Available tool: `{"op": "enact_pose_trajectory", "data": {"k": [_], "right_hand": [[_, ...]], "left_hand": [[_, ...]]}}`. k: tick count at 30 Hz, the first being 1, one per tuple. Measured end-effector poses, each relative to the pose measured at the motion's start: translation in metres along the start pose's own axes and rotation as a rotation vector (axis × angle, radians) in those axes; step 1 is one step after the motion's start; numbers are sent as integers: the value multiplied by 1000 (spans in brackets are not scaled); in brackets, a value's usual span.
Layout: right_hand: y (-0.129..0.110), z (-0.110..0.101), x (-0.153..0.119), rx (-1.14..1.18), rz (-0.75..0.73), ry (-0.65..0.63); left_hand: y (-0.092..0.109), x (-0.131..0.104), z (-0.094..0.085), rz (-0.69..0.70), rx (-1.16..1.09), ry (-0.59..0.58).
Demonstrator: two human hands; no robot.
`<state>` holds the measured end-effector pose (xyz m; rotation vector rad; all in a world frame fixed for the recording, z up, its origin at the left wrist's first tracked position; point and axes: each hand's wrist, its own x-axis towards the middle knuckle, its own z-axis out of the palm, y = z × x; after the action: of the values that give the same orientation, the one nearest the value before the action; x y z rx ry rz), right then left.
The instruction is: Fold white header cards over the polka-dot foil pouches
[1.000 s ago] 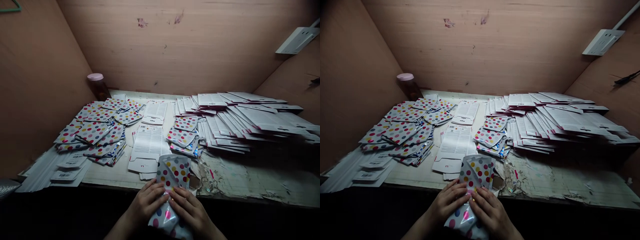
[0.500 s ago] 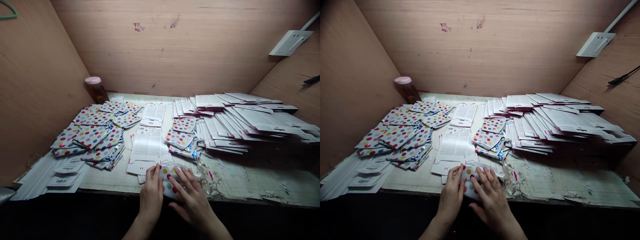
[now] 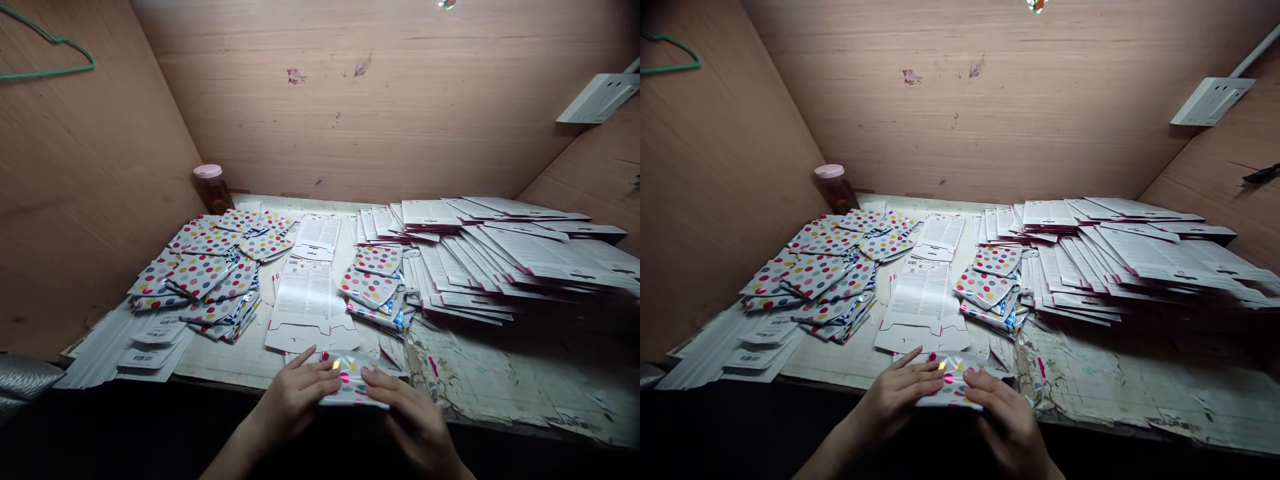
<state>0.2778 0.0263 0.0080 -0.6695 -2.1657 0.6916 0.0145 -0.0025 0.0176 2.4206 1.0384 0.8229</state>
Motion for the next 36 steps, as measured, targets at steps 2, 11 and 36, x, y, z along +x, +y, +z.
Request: {"op": "enact_pose_trajectory", "data": {"k": [2,11,36], "right_hand": [[-8,4,2,203,272,205],[-28,30,32,835,849,635],[-54,53,39,1588,1102,531]], "left_hand": [[9,5,2,-163,-228,213],[35,34,25,-618,-547,340],[10,9,-14,-798,-573,882]]}}
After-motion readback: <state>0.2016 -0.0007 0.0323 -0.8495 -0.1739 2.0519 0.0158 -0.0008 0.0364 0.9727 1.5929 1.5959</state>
